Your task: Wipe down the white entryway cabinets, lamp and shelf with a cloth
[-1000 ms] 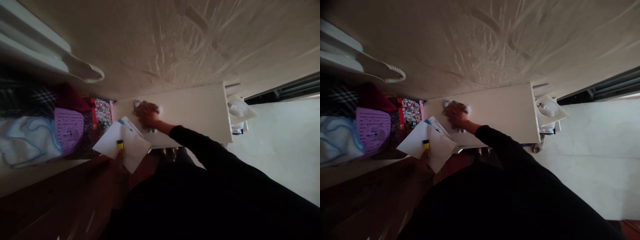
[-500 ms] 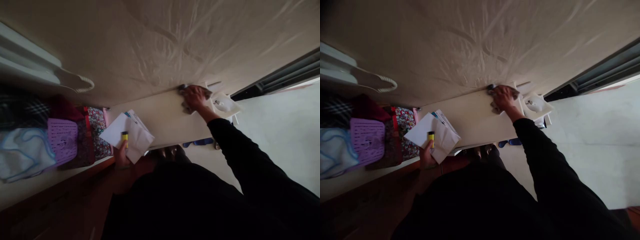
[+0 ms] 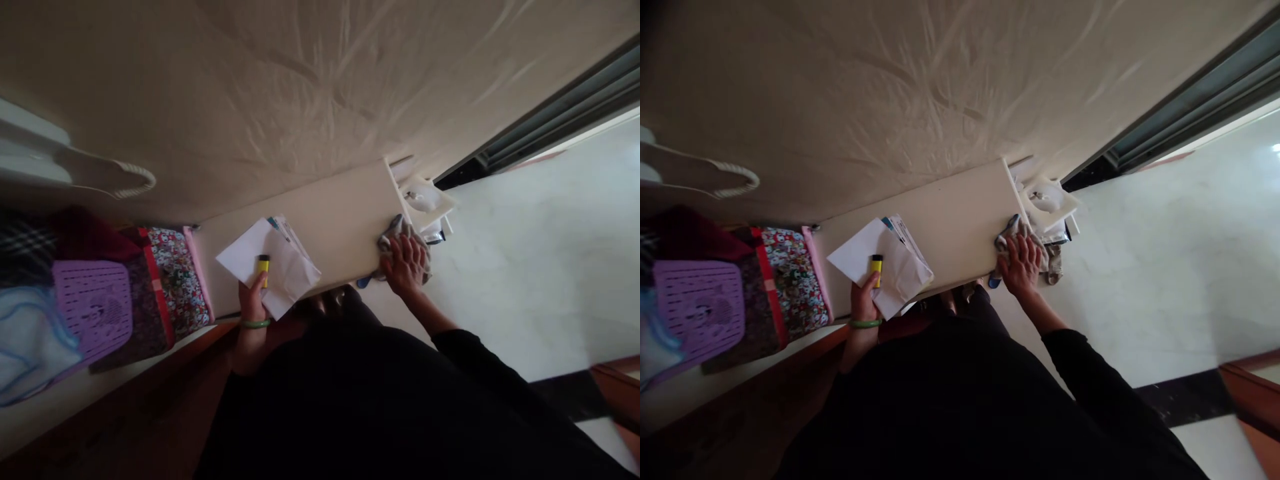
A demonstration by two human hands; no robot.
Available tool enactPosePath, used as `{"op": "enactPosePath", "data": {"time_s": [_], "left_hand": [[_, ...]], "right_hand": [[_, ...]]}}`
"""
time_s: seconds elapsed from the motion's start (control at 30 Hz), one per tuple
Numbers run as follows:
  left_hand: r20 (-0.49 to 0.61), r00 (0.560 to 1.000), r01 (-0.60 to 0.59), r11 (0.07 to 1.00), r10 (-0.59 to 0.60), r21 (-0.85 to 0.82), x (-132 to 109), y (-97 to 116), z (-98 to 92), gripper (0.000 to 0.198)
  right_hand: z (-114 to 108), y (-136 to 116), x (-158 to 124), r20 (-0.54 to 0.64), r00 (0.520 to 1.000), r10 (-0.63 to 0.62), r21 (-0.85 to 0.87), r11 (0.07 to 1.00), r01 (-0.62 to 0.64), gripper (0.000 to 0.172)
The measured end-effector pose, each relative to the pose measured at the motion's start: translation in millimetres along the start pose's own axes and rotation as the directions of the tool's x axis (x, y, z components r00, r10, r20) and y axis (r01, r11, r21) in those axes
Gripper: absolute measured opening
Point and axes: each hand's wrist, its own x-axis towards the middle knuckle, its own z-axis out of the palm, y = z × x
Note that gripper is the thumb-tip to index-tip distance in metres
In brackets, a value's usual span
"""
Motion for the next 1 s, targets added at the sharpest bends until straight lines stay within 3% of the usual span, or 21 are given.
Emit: {"op": "enactPosePath", "data": {"time_s": [0.07,0.13,0.27,0.37,0.43,0.5,0.6,0.67,0.73,0.77,0.87,0.93,1.0], "left_hand": [[-0.024,0.999,0.027,1.0,-0.027,0.016,0,-5,1.1,0.052],[-0.047,0.998,0.034,0.999,-0.033,0.012,-3,-8,0.7,0.055],[-0.091,0.995,0.052,0.998,-0.049,0.033,-15,-11,-5.1,0.056],[-0.083,0.996,0.048,0.997,-0.043,0.06,-23,-12,-11.3,0.06],[-0.063,0.997,0.044,0.997,-0.04,0.062,-26,-14,-14.2,0.064],[-0.038,0.998,0.054,0.996,-0.051,0.075,-24,-16,-14.1,0.066],[-0.031,0.998,0.054,0.995,-0.052,0.084,-18,-17,-4.6,0.063],[-0.021,0.999,0.044,0.997,-0.042,0.07,-14,-14,6.1,0.061],[-0.005,1.0,0.023,0.999,-0.022,0.048,-13,-8,14.9,0.059],[0.005,1.0,0.009,0.999,-0.009,0.039,-13,-6,16.9,0.059],[-0.005,1.0,-0.019,0.999,0.02,0.039,-16,-2,11.7,0.056],[-0.034,0.999,-0.011,0.998,0.013,0.054,-16,-4,3.3,0.055],[-0.07,0.998,0.001,0.998,0.003,0.06,-16,-8,-3.0,0.054]], "right_hand": [[-1,-2,33,0.03,0.999,-0.043,-0.004,0.999,0.043,0.071],[2,-10,93,0.046,0.998,-0.046,0.007,0.999,0.046,0.074],[21,-38,226,0.064,0.99,0.126,0.049,0.99,-0.129,0.082],[41,-58,280,0.025,0.962,0.272,0.071,0.959,-0.273,0.085],[51,-70,282,-0.001,0.949,0.314,0.086,0.946,-0.313,0.088],[58,-82,264,-0.005,0.971,0.238,0.094,0.967,-0.236,0.089],[58,-97,227,0.031,0.999,-0.038,0.106,0.994,0.034,0.083],[50,-93,215,0.093,0.955,-0.282,0.132,0.954,0.269,0.076],[37,-76,218,0.105,0.913,-0.395,0.148,0.914,0.379,0.069],[30,-66,224,0.083,0.928,-0.364,0.142,0.926,0.351,0.066],[18,-50,241,-0.02,0.998,-0.053,0.118,0.992,0.055,0.064],[24,-64,242,-0.028,0.997,0.075,0.085,0.994,-0.073,0.07],[37,-91,233,0.009,0.998,0.058,0.051,0.997,-0.058,0.075]]}}
